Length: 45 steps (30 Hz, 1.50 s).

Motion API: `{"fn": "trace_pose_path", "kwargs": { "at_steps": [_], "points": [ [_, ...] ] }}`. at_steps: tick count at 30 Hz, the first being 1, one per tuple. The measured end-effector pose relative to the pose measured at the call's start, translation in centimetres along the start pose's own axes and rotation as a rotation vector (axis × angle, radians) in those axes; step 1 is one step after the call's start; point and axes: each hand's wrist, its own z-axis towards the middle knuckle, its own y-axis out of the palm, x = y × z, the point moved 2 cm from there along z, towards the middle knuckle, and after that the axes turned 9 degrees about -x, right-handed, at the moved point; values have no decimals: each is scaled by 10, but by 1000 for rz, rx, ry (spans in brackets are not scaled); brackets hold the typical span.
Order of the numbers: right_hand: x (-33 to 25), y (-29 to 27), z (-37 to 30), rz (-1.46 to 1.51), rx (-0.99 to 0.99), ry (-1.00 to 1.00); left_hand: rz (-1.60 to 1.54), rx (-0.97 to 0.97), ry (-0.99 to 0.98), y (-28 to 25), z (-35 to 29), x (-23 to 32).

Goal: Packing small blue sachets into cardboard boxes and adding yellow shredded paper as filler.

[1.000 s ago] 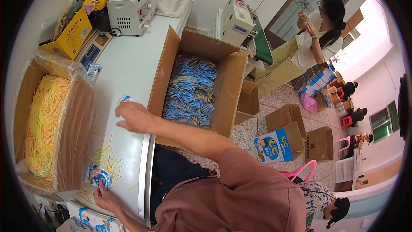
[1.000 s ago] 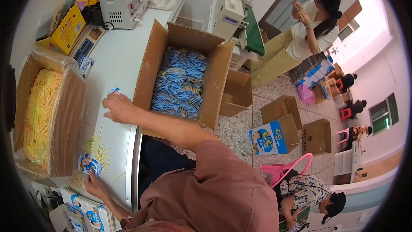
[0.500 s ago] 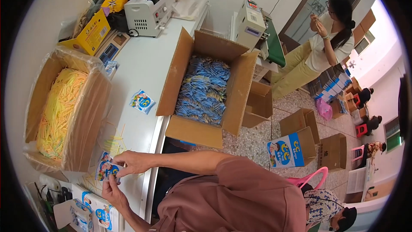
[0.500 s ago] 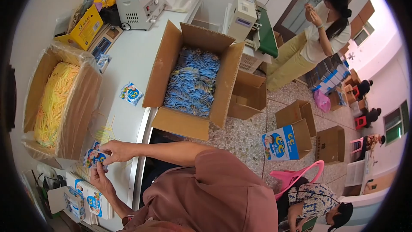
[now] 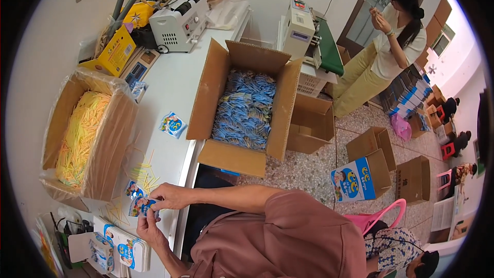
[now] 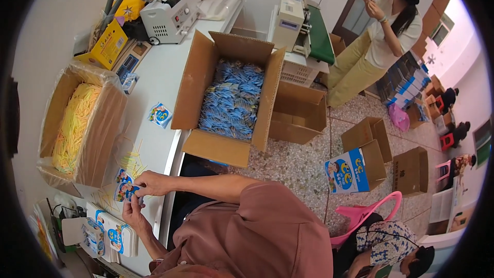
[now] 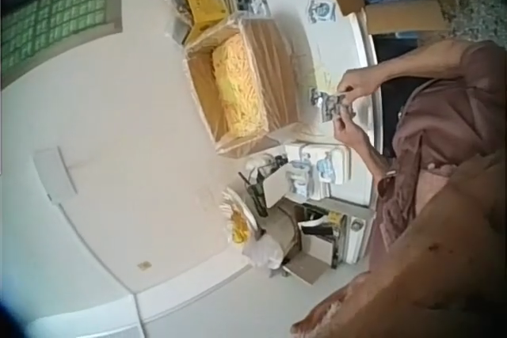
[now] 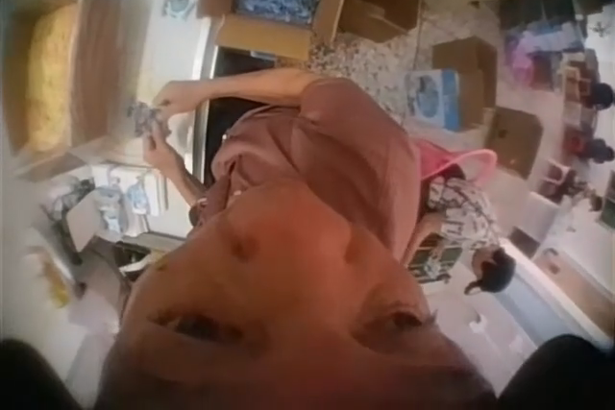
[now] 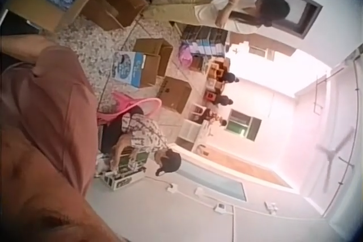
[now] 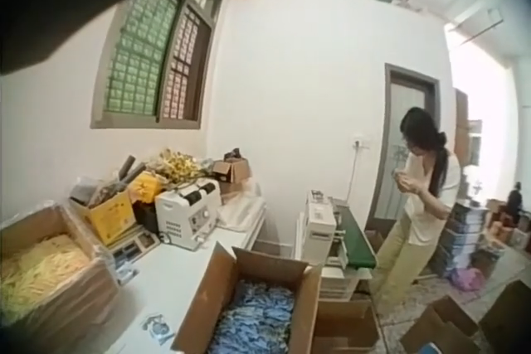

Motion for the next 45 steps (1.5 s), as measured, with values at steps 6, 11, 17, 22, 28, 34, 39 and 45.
{"fn": "trace_pose_path", "kwargs": {
  "at_steps": [6, 11, 17, 22, 28, 34, 39, 45],
  "points": [
    [-8, -1, -8, -39, -7, 24, -27, -4, 30, 5, -2, 0],
    [-2, -5, -12, -67, -10, 59, -63, -7, 36, 12, -1, 1],
    [2, -1, -14, -17, -49, 77, -24, 41, 35, 14, -3, -1],
    [0, -2, -14, 11, -66, 77, -24, 39, 10, 9, -2, -8],
    [0, -1, -14, -29, -79, 92, -61, 36, 24, 8, -1, -13],
    [3, 3, -16, -31, -88, 73, -62, 67, 31, 8, -6, -10],
    [4, 2, -16, -30, -93, 72, -48, 61, 28, 10, -8, -7],
    [6, 2, -16, -34, -60, 81, -30, 62, 27, 10, -7, -6]
  ]
}}
